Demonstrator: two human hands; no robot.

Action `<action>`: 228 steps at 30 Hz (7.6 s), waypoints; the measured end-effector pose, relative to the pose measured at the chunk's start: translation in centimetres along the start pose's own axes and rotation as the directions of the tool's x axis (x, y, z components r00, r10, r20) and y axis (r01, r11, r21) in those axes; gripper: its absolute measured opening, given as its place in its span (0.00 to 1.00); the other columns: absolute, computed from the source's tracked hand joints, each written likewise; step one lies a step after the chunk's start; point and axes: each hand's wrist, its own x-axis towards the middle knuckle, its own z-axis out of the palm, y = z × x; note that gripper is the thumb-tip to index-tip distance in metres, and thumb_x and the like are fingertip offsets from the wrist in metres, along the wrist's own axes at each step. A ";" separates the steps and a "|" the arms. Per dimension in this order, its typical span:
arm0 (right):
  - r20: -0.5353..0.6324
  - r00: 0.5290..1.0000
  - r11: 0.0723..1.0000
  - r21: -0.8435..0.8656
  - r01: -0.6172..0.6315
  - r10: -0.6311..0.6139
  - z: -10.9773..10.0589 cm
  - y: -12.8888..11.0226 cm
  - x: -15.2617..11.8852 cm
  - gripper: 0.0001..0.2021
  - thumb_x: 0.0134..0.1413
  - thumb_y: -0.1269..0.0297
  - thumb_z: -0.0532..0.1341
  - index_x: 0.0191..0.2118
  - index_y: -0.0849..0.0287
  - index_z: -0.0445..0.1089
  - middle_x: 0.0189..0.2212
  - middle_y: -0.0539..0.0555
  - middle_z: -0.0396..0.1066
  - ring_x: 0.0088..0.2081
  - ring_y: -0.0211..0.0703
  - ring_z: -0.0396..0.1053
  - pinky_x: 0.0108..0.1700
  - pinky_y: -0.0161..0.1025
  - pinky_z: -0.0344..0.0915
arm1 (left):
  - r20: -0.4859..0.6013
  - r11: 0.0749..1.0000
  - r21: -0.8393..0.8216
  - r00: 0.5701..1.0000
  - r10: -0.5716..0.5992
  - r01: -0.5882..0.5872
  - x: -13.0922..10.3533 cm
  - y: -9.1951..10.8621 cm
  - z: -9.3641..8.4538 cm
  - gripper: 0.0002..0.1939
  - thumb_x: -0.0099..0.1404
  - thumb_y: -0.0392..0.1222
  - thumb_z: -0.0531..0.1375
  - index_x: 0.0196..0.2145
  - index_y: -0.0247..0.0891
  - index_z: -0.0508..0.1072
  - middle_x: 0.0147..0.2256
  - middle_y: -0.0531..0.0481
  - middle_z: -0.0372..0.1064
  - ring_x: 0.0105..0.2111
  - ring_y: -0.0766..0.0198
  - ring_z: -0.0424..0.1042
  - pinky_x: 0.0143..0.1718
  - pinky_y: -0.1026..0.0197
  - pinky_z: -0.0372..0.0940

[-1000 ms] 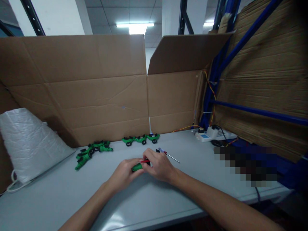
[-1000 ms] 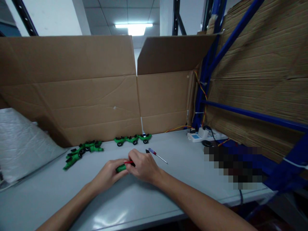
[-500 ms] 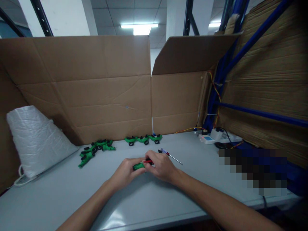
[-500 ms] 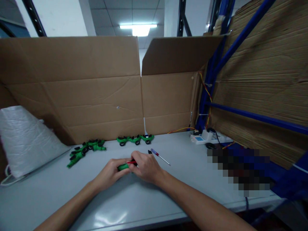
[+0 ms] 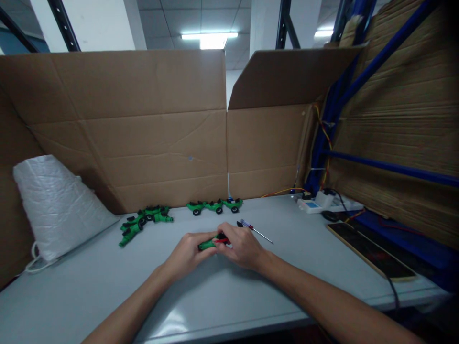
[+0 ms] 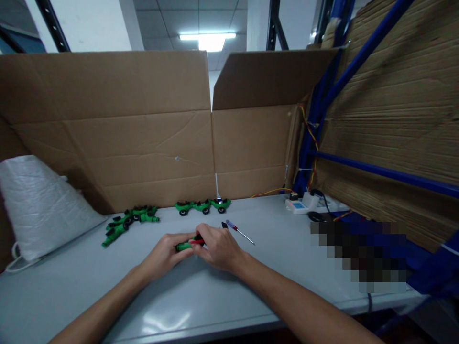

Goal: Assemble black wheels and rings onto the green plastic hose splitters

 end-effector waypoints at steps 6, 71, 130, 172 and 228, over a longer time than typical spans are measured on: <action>-0.009 1.000 1.000 -0.002 0.021 -0.021 -0.2 -0.2 0.1 0.03 0.67 0.63 0.55 0.42 0.55 0.63 0.33 0.53 0.74 0.32 0.44 0.73 0.33 0.37 0.59 | 0.007 0.999 0.029 1.000 0.021 -0.021 0.0 0.0 0.1 0.16 0.74 0.52 0.61 0.46 0.37 0.81 0.42 0.45 0.81 0.39 0.56 0.78 0.44 0.61 0.70; 0.444 0.862 0.945 -0.310 -0.106 0.243 -1.8 1.2 0.4 0.12 0.69 0.54 0.58 0.44 0.57 0.71 0.41 0.61 0.81 0.39 0.55 0.79 0.40 0.42 0.64 | -0.502 0.983 0.088 0.859 -0.099 0.164 0.4 -3.0 -0.9 0.19 0.71 0.53 0.63 0.54 0.40 0.76 0.49 0.45 0.79 0.47 0.54 0.79 0.52 0.56 0.70; 0.080 0.970 0.928 0.284 -0.241 0.228 -1.0 0.2 0.8 0.13 0.72 0.50 0.57 0.43 0.55 0.67 0.33 0.49 0.73 0.33 0.41 0.70 0.37 0.35 0.59 | -0.148 0.856 -0.494 0.955 -0.257 0.154 1.3 -1.6 0.8 0.22 0.71 0.61 0.60 0.37 0.36 0.72 0.31 0.51 0.70 0.33 0.62 0.70 0.38 0.61 0.65; 0.112 0.988 0.988 0.102 -0.115 0.104 -1.2 -0.2 0.7 0.17 0.77 0.53 0.53 0.37 0.56 0.69 0.31 0.52 0.73 0.34 0.42 0.71 0.39 0.36 0.57 | -0.021 0.689 -0.637 0.886 -0.463 0.345 1.1 -2.6 1.4 0.28 0.69 0.68 0.52 0.26 0.41 0.62 0.18 0.58 0.53 0.18 0.68 0.49 0.21 0.64 0.47; 0.276 0.743 0.754 -0.493 -0.434 0.609 -3.2 1.9 1.6 0.35 0.70 0.35 0.48 0.40 0.57 0.84 0.37 0.65 0.82 0.41 0.55 0.81 0.40 0.40 0.68 | -0.330 0.888 -0.419 0.879 -0.344 0.190 1.0 -3.2 -0.4 0.20 0.67 0.56 0.62 0.45 0.37 0.77 0.44 0.43 0.76 0.46 0.52 0.72 0.51 0.55 0.65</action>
